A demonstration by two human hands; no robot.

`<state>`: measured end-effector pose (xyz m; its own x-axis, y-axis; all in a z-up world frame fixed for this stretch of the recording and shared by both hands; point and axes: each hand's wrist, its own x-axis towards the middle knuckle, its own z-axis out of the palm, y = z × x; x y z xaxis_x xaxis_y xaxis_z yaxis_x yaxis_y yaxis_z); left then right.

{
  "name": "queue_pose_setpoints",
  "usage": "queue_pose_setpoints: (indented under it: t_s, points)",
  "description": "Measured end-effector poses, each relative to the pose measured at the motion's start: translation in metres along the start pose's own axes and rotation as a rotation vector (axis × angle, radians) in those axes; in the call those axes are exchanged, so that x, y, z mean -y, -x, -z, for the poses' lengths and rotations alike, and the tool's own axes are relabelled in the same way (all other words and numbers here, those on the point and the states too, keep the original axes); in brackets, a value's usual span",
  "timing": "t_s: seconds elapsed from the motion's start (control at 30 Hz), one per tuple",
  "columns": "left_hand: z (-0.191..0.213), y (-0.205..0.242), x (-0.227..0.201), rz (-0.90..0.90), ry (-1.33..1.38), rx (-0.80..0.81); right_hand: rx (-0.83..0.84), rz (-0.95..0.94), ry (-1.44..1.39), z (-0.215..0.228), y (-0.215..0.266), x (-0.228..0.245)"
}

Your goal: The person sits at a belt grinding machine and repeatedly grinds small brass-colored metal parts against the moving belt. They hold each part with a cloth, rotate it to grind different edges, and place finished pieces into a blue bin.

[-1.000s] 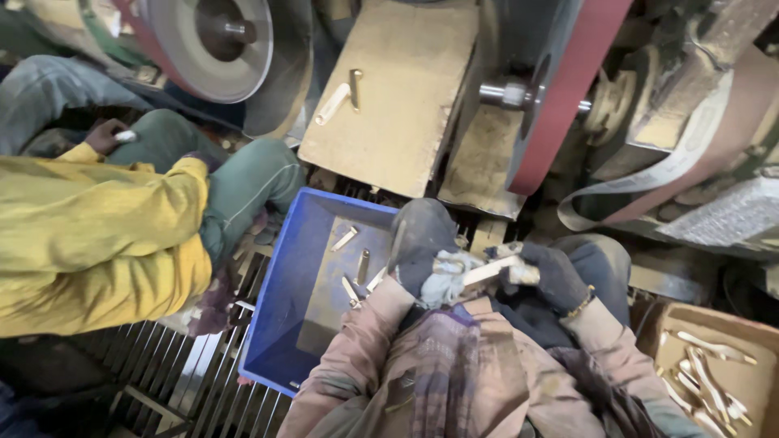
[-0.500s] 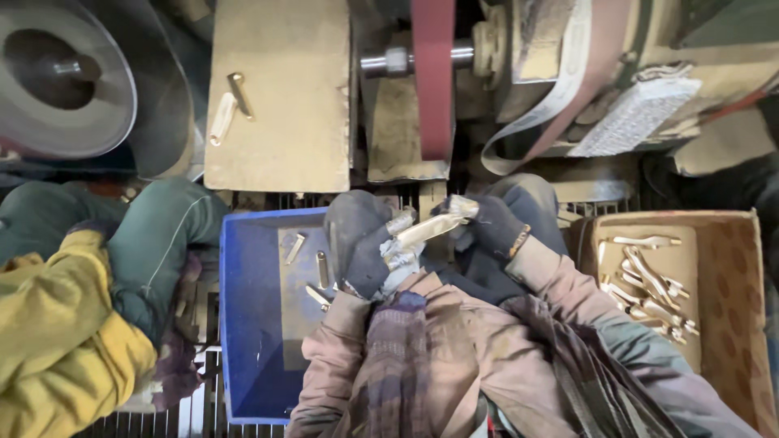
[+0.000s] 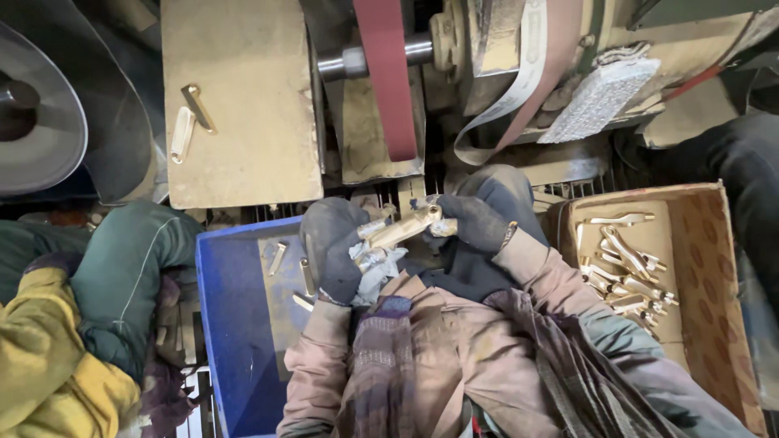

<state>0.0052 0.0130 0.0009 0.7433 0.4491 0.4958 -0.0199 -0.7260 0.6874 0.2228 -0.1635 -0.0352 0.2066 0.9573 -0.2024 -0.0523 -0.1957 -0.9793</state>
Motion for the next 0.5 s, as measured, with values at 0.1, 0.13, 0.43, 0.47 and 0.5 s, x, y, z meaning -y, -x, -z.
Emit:
queue_pose_setpoints:
  t_s: [0.1, 0.13, 0.43, 0.47, 0.5]
  points:
    - [-0.018, 0.017, 0.028, 0.252, 0.226, 0.051, -0.044, 0.152, 0.166, 0.006, -0.010, -0.007]
    - [-0.024, 0.019, 0.044, 0.380, 0.377, 0.103, -0.061, 0.138, 0.159, 0.009, -0.016, -0.011]
    - [-0.096, 0.010, 0.171, 0.772, 0.808, 0.031, -0.166, -0.110, -0.222, 0.038, -0.081, -0.051]
    - [-0.102, 0.011, 0.179, 0.759, 0.769, 0.038, -0.172, -0.096, -0.232, 0.039, -0.085, -0.056]
    - [-0.107, 0.011, 0.185, 0.806, 0.833, -0.010, -0.180, -0.083, -0.243, 0.039, -0.087, -0.061]
